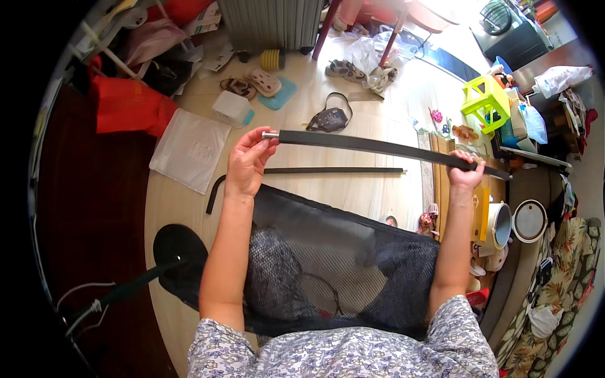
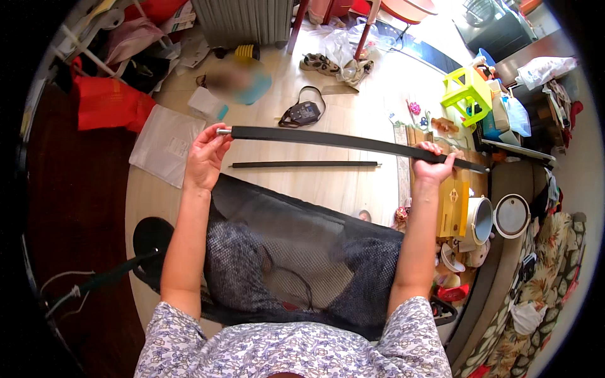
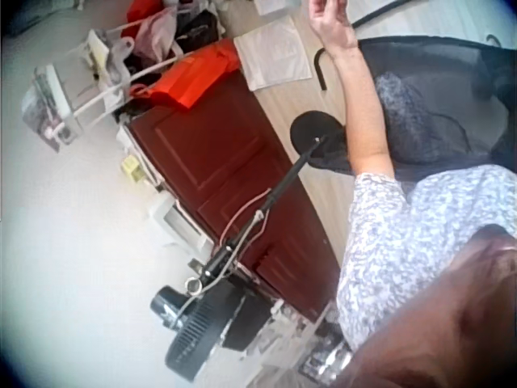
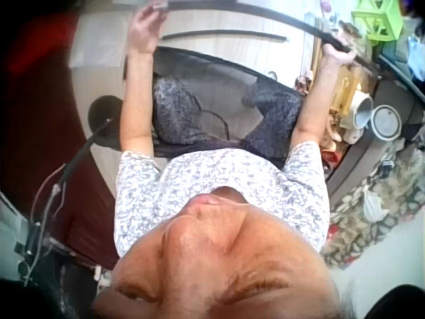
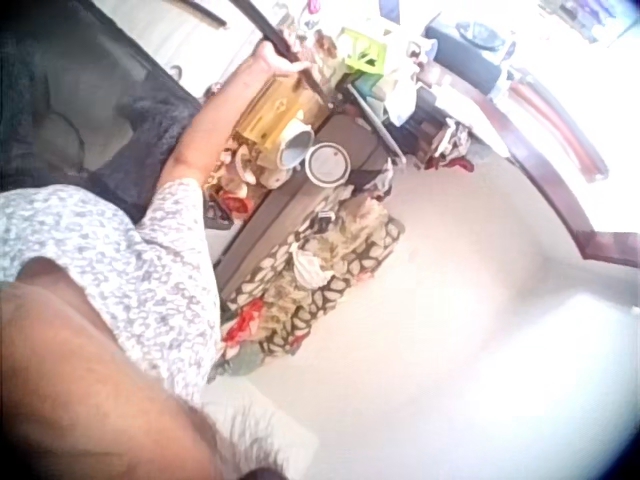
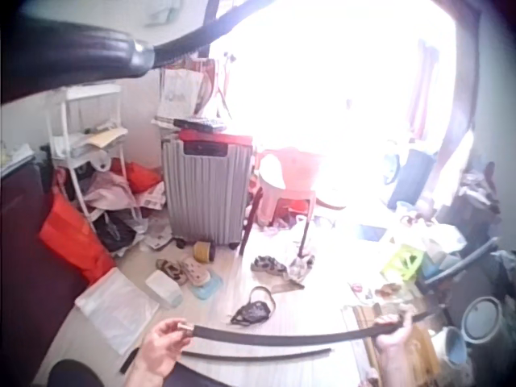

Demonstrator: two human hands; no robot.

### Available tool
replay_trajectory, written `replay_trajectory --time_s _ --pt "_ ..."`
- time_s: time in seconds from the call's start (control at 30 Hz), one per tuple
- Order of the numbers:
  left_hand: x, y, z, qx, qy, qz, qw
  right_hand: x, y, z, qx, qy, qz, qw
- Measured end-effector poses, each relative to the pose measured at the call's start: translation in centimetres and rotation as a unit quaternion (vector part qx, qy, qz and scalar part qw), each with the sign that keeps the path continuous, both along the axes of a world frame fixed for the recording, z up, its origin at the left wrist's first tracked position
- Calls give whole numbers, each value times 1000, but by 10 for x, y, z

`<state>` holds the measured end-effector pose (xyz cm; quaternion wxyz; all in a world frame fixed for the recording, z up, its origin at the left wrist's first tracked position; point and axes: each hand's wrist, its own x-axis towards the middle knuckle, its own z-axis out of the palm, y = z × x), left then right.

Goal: The person assembles a mesh laundry hamper by threading flexible support rods through the fabric channels of the mesh bag.

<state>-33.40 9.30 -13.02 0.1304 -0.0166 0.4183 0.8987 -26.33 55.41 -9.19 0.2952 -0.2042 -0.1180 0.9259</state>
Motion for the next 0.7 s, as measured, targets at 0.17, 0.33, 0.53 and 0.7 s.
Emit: replay_trajectory --time_s 0.17,0.33,0.53,0.7 --pt "71 -3 52 35 17 102 994 49 -17 -12 -69 49 10 996" --pt "108 0 56 -16 105 123 987 67 -12 -18 -97 52 32 993" --pt "124 14 55 -169 91 160 968 67 -5 -22 -71 61 70 993" --pt "115 15 46 -293 42 184 937 64 1 -23 -88 50 72 992"
